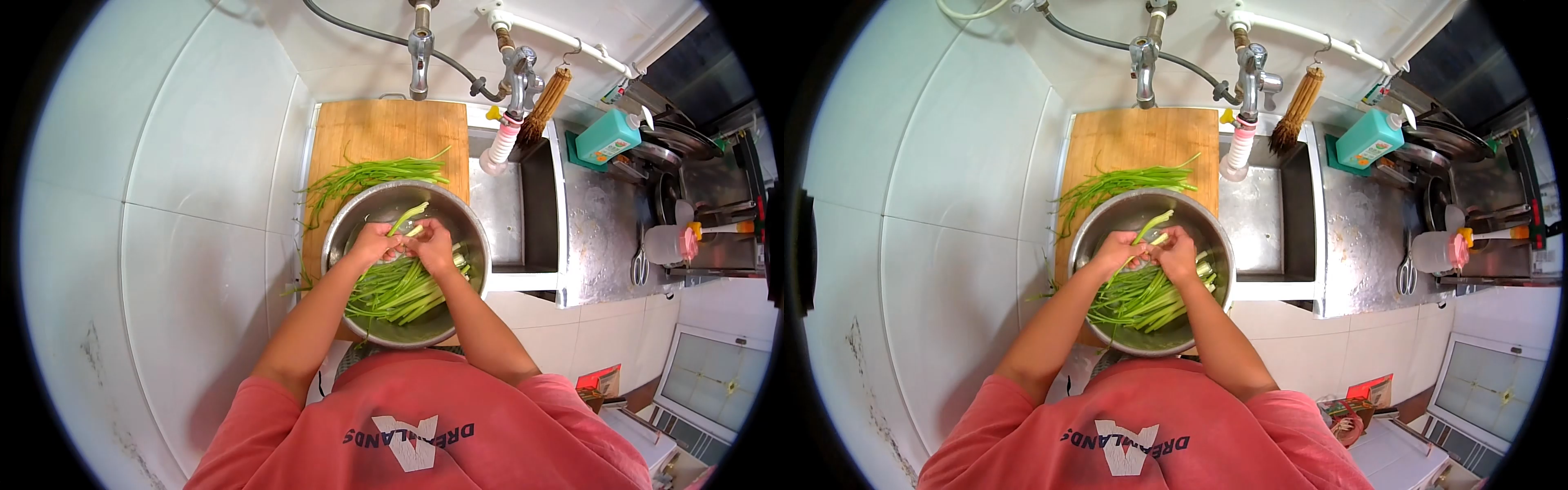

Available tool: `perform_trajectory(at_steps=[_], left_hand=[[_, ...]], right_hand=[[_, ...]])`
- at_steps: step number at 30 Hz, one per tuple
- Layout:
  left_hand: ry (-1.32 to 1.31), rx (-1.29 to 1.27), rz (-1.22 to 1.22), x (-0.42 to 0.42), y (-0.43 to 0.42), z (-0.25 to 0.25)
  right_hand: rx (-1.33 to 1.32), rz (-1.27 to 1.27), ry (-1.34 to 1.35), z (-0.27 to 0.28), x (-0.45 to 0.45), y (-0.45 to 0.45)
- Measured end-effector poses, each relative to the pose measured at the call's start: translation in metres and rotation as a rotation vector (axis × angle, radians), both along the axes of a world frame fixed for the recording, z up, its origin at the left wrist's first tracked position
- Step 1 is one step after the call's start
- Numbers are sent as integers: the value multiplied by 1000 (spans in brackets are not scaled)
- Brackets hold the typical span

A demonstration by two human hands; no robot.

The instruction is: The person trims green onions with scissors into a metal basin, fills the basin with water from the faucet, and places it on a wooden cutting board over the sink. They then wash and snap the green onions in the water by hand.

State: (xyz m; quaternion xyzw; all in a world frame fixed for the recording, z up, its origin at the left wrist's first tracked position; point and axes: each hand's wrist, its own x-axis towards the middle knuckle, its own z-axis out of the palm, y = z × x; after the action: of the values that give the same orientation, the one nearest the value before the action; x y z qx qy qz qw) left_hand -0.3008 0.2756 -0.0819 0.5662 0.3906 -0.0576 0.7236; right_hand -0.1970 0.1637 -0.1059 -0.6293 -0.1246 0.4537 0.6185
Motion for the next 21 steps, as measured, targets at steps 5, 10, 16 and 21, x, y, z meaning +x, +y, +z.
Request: perform_trajectory(at_steps=[5, 10, 16, 21], left_hand=[[-38, -53, 31, 0, 0, 3], [-32, -61, 59, -4, 4, 0], [12, 216, -12, -1, 4, 3], [25, 344, -56, -2, 3, -3]], right_hand=[[-43, 89, -68, 11, 0, 2], [19, 69, 48, -4, 2, 0], [-11, 6, 21, 3, 1, 1], [-68, 32, -40, 4, 1, 2]])
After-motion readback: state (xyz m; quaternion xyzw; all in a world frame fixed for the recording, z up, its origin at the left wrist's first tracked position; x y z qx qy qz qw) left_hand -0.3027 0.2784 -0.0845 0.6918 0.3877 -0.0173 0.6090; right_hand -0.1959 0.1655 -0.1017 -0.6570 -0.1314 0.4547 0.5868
